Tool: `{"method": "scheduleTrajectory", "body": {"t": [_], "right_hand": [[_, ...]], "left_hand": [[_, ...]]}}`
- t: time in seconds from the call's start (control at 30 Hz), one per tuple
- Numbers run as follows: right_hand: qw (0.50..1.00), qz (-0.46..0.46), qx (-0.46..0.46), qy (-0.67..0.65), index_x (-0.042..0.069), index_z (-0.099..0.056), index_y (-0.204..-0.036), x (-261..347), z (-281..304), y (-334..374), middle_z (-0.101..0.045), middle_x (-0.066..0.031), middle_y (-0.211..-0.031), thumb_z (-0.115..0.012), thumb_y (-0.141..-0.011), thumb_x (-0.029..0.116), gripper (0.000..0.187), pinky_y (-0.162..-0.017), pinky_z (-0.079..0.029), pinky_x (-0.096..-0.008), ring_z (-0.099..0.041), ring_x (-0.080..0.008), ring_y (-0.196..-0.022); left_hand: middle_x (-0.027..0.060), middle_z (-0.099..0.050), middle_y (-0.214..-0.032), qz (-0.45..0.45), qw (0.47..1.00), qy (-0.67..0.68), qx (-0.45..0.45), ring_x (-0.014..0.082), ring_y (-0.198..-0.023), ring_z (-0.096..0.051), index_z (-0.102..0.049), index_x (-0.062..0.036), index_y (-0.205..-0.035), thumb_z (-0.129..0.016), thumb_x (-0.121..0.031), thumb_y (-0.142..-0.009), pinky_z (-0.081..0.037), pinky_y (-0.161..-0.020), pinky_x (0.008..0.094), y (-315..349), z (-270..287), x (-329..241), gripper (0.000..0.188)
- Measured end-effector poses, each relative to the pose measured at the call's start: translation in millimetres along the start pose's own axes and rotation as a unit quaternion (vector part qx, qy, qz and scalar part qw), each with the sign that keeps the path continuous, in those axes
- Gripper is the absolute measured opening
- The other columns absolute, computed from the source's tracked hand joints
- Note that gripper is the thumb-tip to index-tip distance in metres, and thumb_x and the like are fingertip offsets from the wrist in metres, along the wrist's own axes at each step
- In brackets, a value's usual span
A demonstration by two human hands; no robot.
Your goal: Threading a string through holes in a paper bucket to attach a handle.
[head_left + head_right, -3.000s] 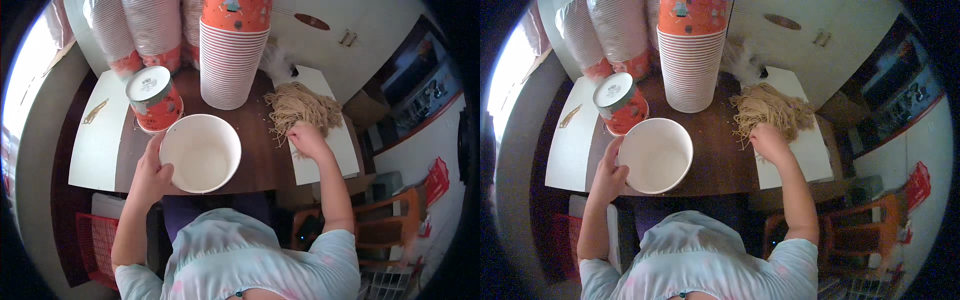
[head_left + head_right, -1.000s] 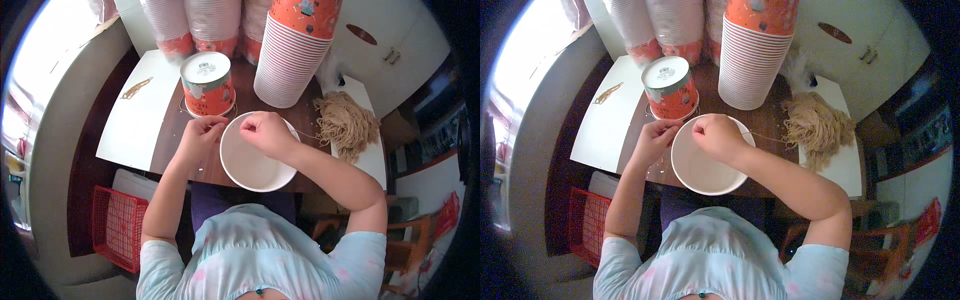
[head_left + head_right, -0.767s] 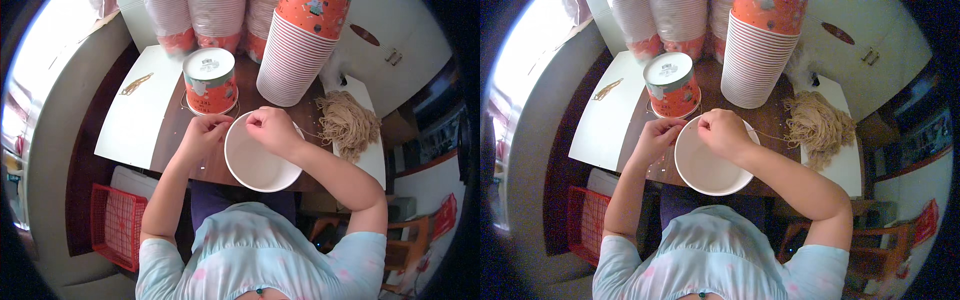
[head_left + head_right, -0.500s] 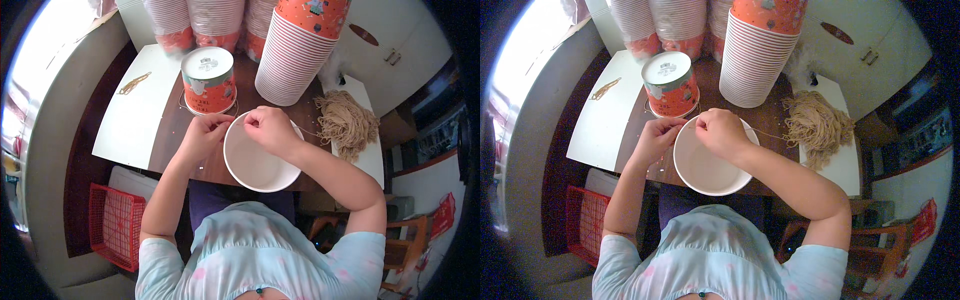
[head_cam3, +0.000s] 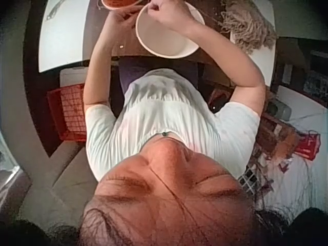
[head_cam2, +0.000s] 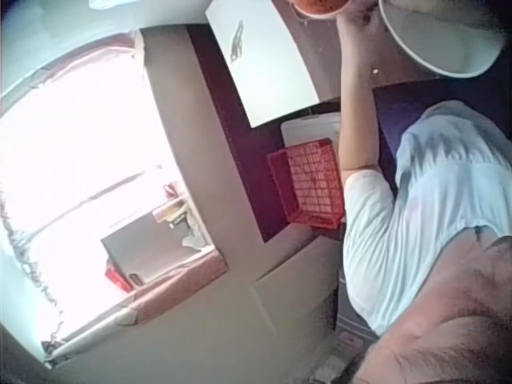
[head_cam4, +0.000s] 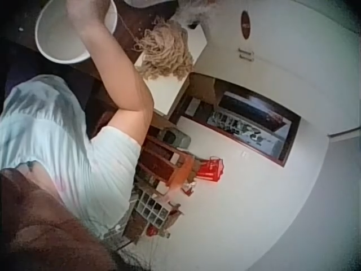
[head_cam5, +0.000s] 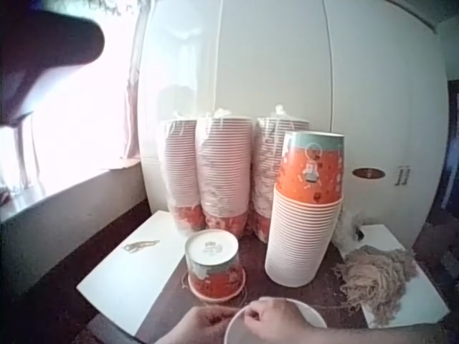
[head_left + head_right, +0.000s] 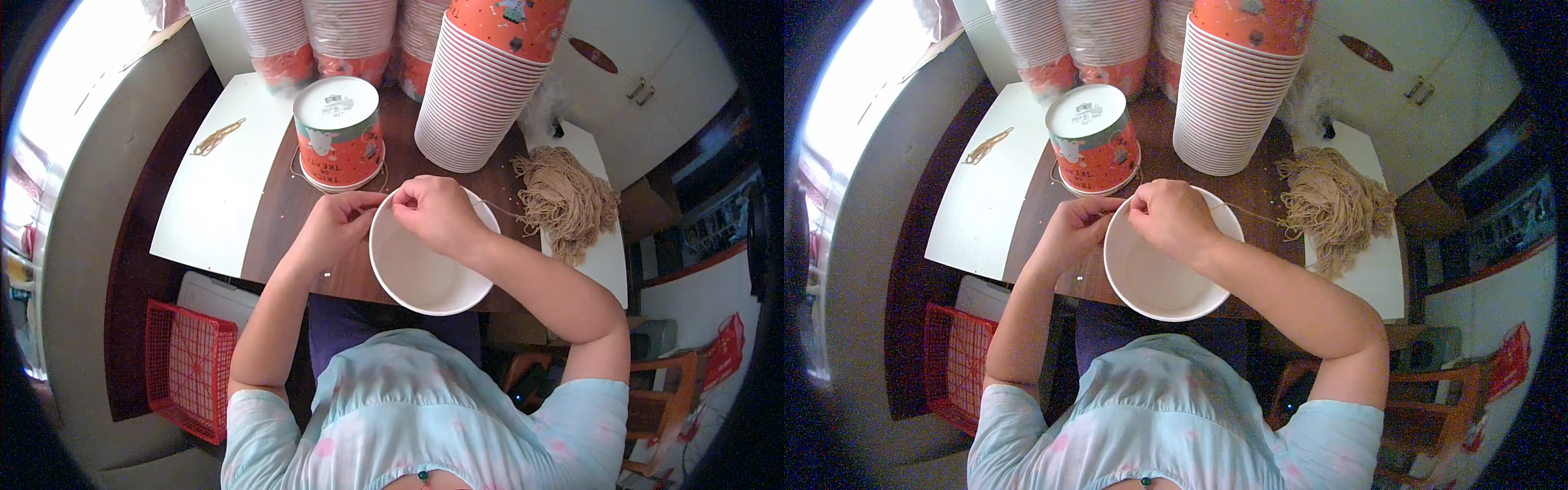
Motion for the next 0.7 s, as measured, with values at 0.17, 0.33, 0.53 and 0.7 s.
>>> {"method": "scheduleTrajectory", "body": {"t": [0.17,0.33,0.53,0.7], "right_hand": [[1.000,-0.012,0.018,-0.004,0.001,-0.068,-0.079,0.0,-2.3,5.3,-0.065,-0.0139,-0.074,-0.064,-0.076,0.012,0.013,-0.063,-0.049,-0.0361,-0.064,-0.0247,-0.068],[0.996,-0.030,0.081,-0.019,0.001,-0.068,-0.087,-7.7,-3.1,14.8,-0.065,-0.0122,-0.074,-0.067,-0.078,0.017,0.018,-0.064,-0.049,-0.0341,-0.064,-0.0210,-0.068],[0.973,-0.063,0.207,0.083,0.002,-0.061,-0.112,16.1,50.8,51.6,-0.064,-0.0124,-0.081,-0.076,-0.072,0.031,0.051,-0.068,-0.050,-0.0346,-0.064,-0.0227,-0.074],[0.958,0.092,0.124,0.241,0.001,-0.055,-0.115,61.7,41.7,110.5,-0.061,-0.0136,-0.092,-0.081,-0.064,0.041,0.070,-0.069,-0.051,-0.0397,-0.063,-0.0319,-0.078]], "left_hand": [[0.0076,-0.069,-0.087,0.015,0.999,-0.049,0.018,0.0085,-0.078,-0.061,-0.066,0.0050,-0.105,-0.059,-0.005,-0.089,-0.051,-0.071,0.0255,5.3,-4.4,0.9,0.020],[0.0156,-0.065,-0.076,-0.129,0.955,-0.264,-0.044,0.0142,-0.072,-0.063,-0.065,0.0032,-0.089,-0.061,-0.007,-0.083,-0.051,-0.068,0.0310,14.9,-15.5,-31.7,0.012],[-0.0009,-0.058,-0.074,0.075,0.988,0.105,-0.084,0.0058,-0.064,-0.052,-0.058,-0.0016,-0.085,-0.054,-0.009,-0.089,-0.042,-0.059,0.0211,27.4,16.4,22.4,0.009],[0.0048,-0.060,-0.082,0.047,0.960,0.265,-0.079,0.0103,-0.065,-0.053,-0.055,-0.0027,-0.084,-0.051,-0.008,-0.087,-0.044,-0.063,0.0210,45.8,6.1,25.7,0.008]]}}
Point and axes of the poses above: each hand's wrist, its own y-axis away from the middle knuckle, its own z-axis out of the back of the hand, x = y × z, the point moved 8 cm from there along -y, towards the middle knuckle
